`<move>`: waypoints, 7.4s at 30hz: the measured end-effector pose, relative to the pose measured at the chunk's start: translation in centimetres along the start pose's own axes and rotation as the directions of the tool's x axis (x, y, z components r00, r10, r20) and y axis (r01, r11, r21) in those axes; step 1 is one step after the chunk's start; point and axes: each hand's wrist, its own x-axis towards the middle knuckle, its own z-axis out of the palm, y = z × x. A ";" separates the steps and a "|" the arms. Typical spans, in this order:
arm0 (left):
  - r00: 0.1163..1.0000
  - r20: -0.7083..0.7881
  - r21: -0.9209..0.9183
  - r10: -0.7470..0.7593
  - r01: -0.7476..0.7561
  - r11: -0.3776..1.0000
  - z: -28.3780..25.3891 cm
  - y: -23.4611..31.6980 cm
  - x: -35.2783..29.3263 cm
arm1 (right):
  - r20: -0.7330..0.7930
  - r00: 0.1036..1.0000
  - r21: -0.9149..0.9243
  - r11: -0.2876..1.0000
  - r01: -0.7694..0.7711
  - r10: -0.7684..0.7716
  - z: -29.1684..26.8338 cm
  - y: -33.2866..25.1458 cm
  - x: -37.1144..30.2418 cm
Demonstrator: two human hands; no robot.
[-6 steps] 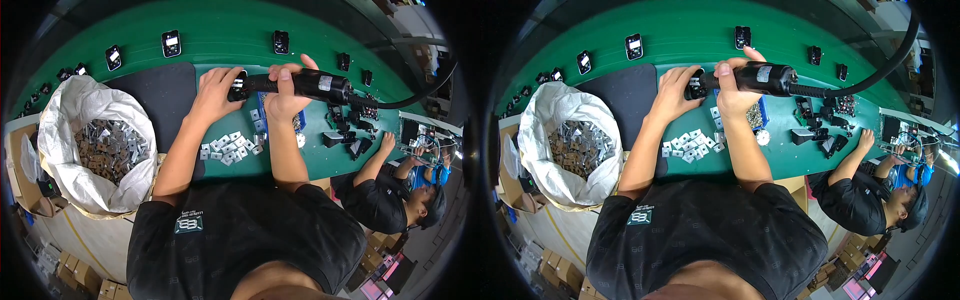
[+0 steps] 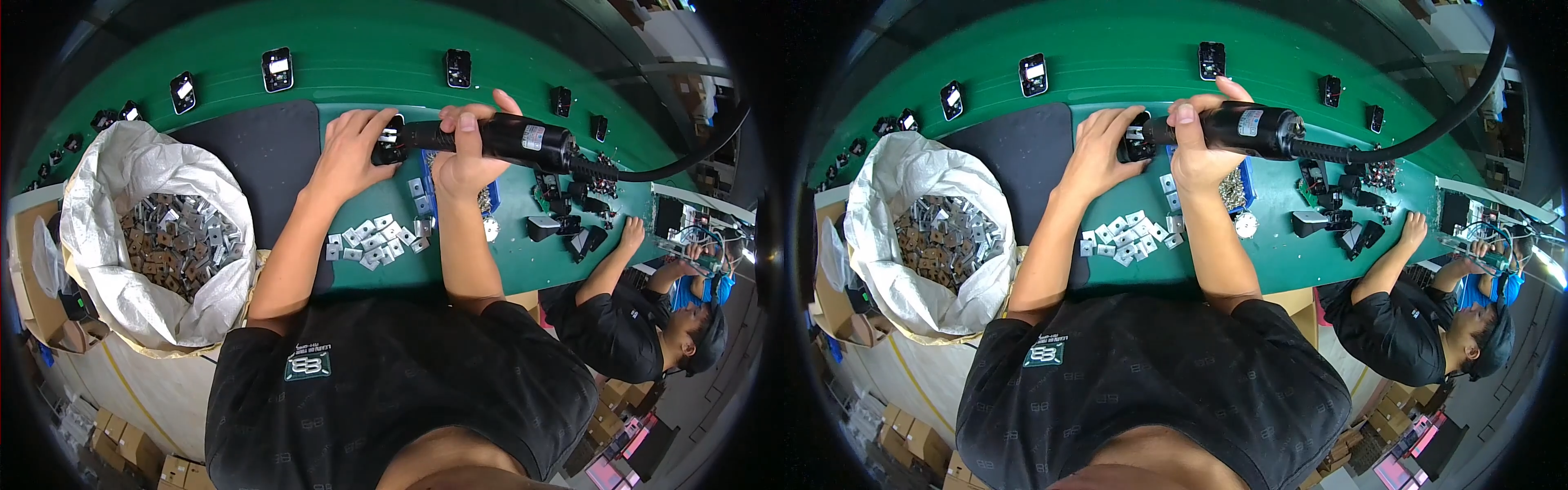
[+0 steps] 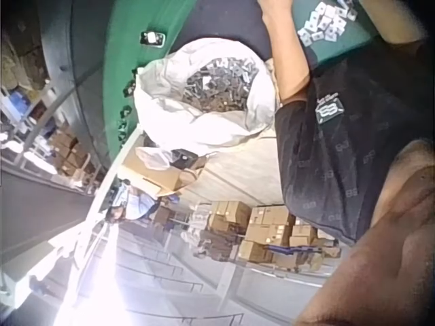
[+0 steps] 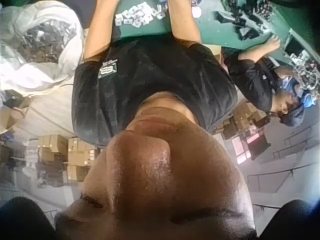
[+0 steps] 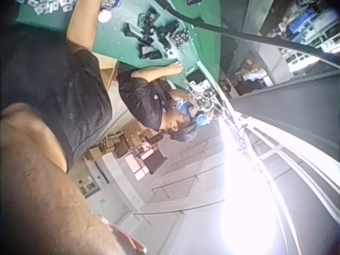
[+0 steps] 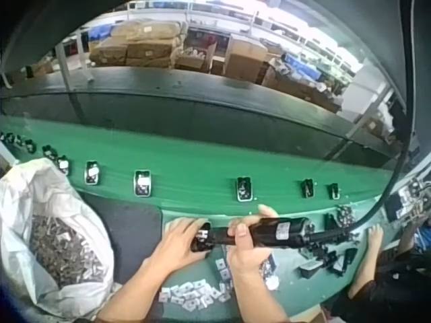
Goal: The person assembles plastic housings for electronic devices by securing plastic components and circuit boards with screws using an electric screwdriver.
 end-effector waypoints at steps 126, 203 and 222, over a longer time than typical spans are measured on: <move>0.946 0.300 -0.044 0.122 -0.114 0.992 1.4 4.4 -2.4 | 0.171 0.943 -0.091 0.958 -0.272 0.285 -3.6 -7.9 4.7; 0.995 0.017 0.030 0.094 -0.094 0.995 -1.8 6.1 1.1 | 0.227 0.937 -0.056 0.964 -0.260 0.266 -4.8 -9.9 4.4; 0.981 -0.063 -0.037 0.183 -0.186 0.982 1.4 8.8 -0.4 | 0.268 0.948 0.084 0.976 -0.203 0.175 -4.5 -11.0 4.0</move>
